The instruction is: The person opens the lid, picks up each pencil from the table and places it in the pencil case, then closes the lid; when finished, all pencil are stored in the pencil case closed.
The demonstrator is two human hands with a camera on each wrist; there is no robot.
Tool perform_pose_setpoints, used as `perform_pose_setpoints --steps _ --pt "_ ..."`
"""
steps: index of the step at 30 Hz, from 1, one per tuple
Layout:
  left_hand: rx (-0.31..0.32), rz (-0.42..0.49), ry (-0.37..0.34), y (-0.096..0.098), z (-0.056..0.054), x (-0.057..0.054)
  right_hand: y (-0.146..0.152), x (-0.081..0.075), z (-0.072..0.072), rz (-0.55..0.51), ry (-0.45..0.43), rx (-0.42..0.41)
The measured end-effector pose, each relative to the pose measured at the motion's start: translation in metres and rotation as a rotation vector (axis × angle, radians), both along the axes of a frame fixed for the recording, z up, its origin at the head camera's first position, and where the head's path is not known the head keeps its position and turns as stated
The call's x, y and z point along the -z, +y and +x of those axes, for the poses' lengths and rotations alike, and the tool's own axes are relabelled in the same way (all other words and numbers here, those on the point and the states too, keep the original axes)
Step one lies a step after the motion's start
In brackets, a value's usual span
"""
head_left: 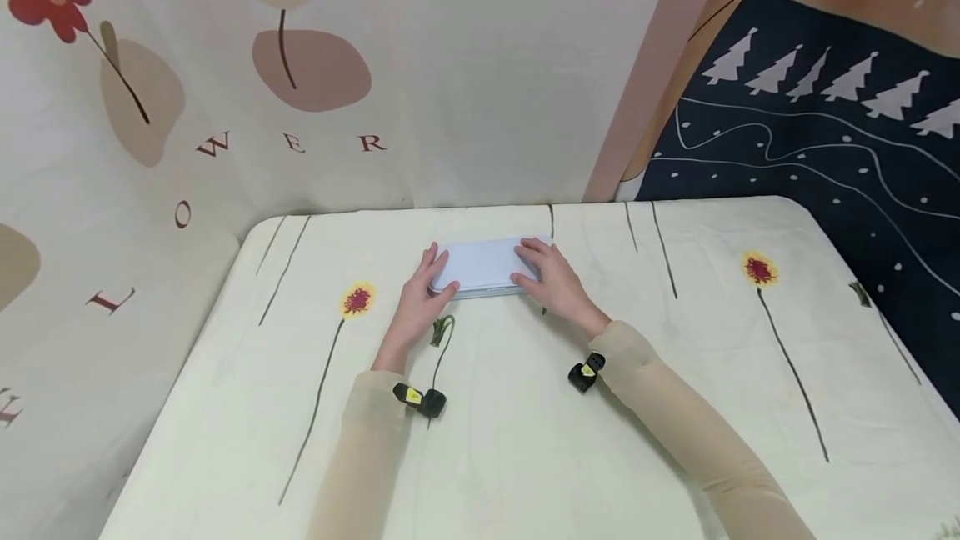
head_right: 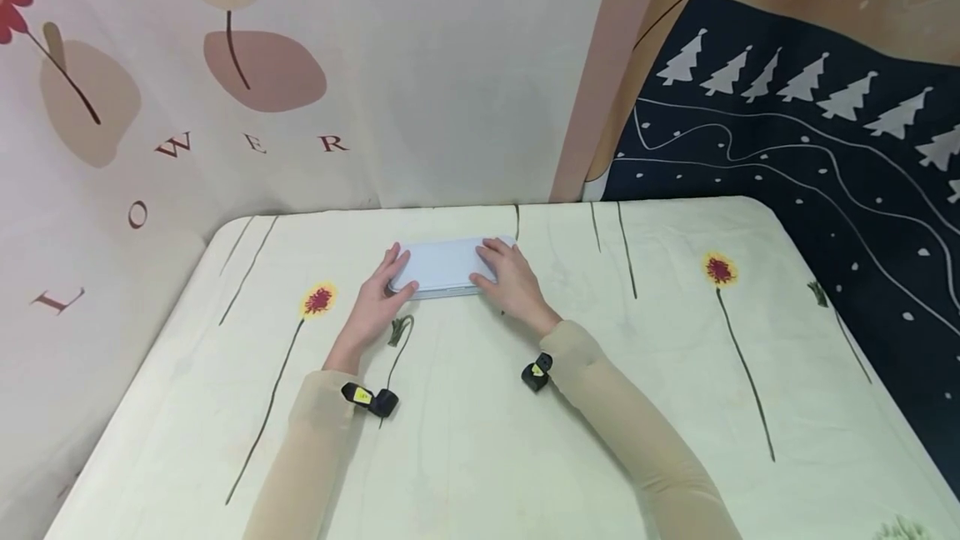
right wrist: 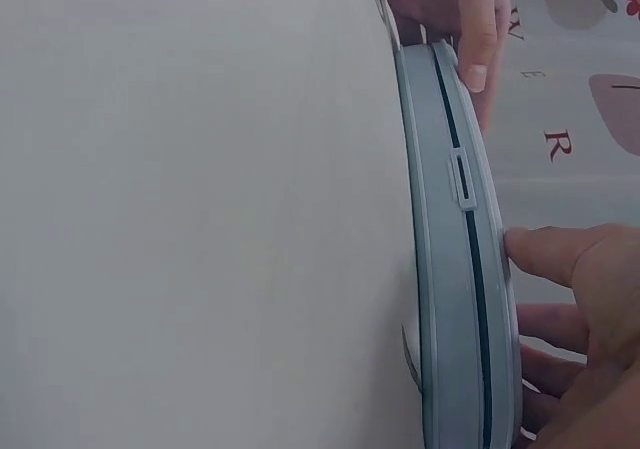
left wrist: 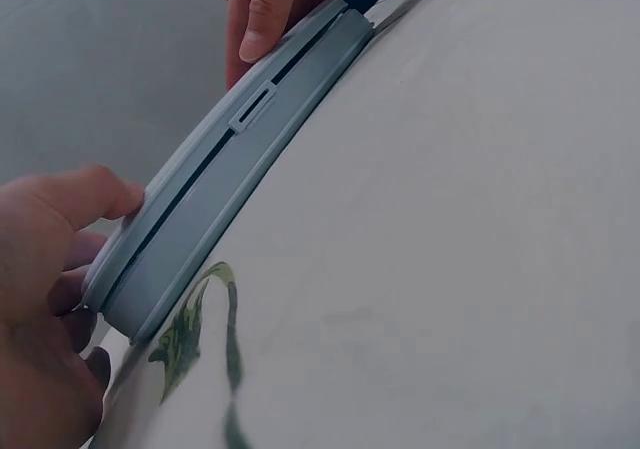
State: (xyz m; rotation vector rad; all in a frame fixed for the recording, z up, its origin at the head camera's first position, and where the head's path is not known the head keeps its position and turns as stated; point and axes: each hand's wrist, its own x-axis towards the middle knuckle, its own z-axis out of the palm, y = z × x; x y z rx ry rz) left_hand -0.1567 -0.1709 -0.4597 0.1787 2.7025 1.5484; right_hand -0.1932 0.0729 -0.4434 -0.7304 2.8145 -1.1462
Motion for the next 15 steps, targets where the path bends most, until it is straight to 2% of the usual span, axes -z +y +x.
perform_pose_setpoints --steps 8,15 --pt "0.017 0.004 -0.017 0.0013 -0.0015 -0.0040 -0.0029 -0.0004 -0.0008 -0.002 -0.009 0.029" --pt "-0.016 -0.005 -0.042 0.0058 -0.0001 -0.0069 -0.0064 0.0013 0.0024 -0.058 -0.047 0.045"
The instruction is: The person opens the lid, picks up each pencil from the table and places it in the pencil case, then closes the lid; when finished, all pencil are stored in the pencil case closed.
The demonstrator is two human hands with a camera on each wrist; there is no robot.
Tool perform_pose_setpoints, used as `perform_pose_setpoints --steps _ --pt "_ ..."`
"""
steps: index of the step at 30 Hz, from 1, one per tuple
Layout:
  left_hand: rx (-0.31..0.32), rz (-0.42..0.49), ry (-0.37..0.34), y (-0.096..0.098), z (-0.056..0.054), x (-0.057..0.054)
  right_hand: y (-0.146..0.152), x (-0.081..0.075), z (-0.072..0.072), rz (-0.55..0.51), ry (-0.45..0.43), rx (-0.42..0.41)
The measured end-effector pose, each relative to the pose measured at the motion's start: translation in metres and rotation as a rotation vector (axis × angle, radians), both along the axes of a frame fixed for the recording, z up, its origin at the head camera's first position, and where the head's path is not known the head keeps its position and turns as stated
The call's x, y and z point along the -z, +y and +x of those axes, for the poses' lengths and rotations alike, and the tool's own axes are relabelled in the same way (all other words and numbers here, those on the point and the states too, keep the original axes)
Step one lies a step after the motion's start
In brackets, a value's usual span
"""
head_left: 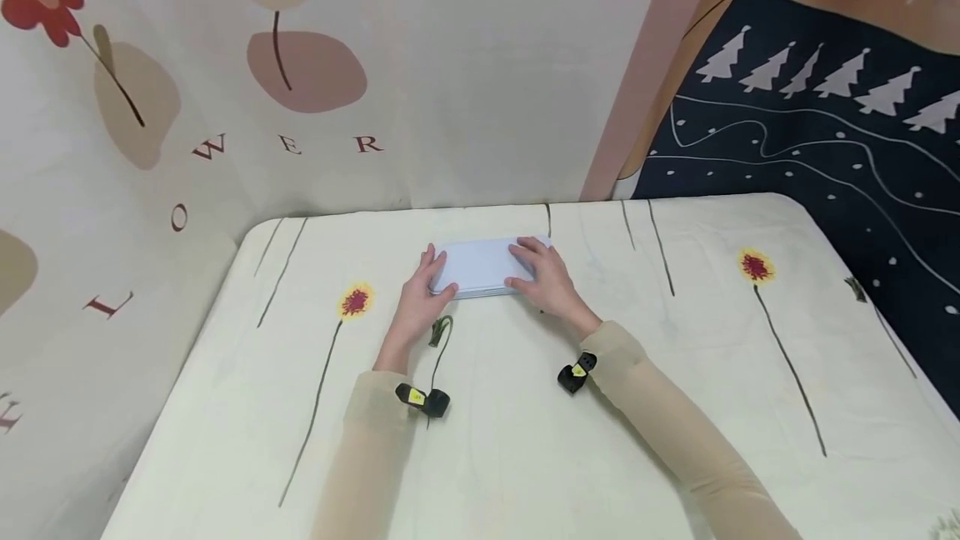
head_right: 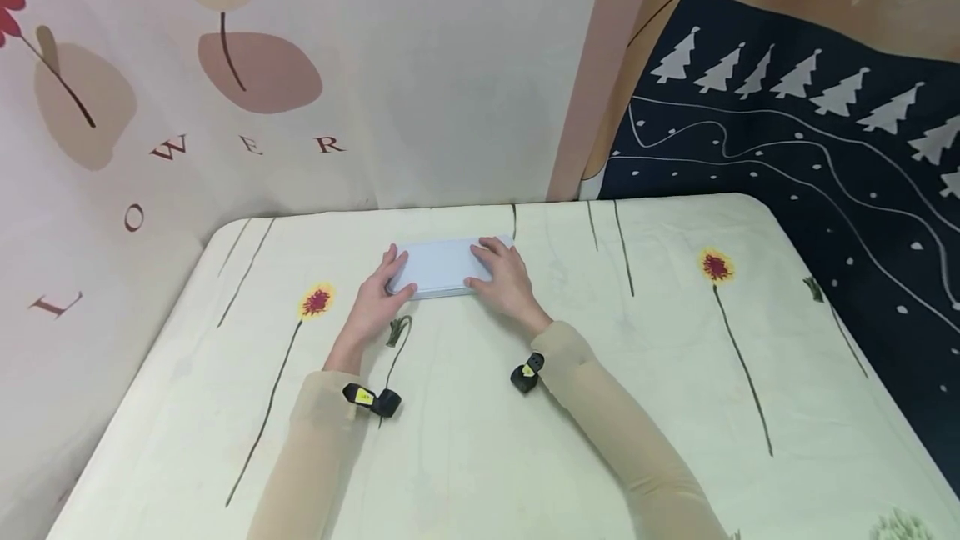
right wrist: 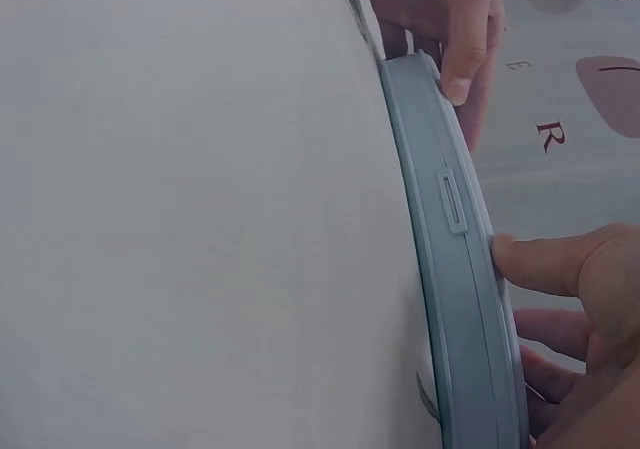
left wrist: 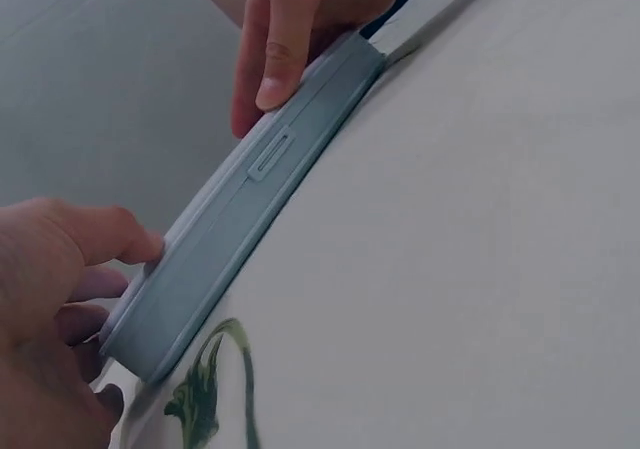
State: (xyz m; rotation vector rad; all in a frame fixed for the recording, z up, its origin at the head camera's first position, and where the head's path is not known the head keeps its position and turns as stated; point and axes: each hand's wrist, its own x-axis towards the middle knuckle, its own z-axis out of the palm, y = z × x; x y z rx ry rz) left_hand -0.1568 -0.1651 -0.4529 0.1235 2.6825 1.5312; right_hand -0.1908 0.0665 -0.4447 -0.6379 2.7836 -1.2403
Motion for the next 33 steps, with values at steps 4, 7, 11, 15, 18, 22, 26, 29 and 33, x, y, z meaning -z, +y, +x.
perform_pose_setpoints --steps 4,7,11,15,18,22,26,29,33 --pt "-0.013 0.003 -0.010 0.001 0.001 -0.001 -0.002 0.002 0.000 0.003 0.006 0.004" --pt "-0.012 0.000 -0.005 0.001 0.001 0.000 -0.002 0.003 0.000 0.004 0.013 0.009" --pt "-0.008 -0.020 0.007 0.000 0.001 0.002 -0.001 0.004 0.000 -0.002 0.004 0.004" --pt "-0.005 -0.030 0.031 0.001 0.002 0.004 0.001 0.003 0.000 -0.006 -0.004 -0.011" --pt "0.000 -0.023 0.064 0.000 0.002 0.005 0.005 0.002 0.001 -0.021 -0.012 -0.022" --pt "0.007 -0.024 0.111 -0.005 0.005 0.005 0.012 0.003 0.003 -0.081 -0.047 -0.019" --pt "-0.007 -0.057 0.082 -0.012 0.006 0.001 0.018 0.004 0.007 -0.135 -0.085 0.008" --pt "-0.013 -0.098 0.044 -0.017 0.005 -0.002 0.025 0.002 0.010 -0.148 -0.101 0.029" --pt "0.012 -0.173 0.046 -0.025 0.006 -0.003 0.038 -0.001 0.014 -0.137 -0.105 0.056"
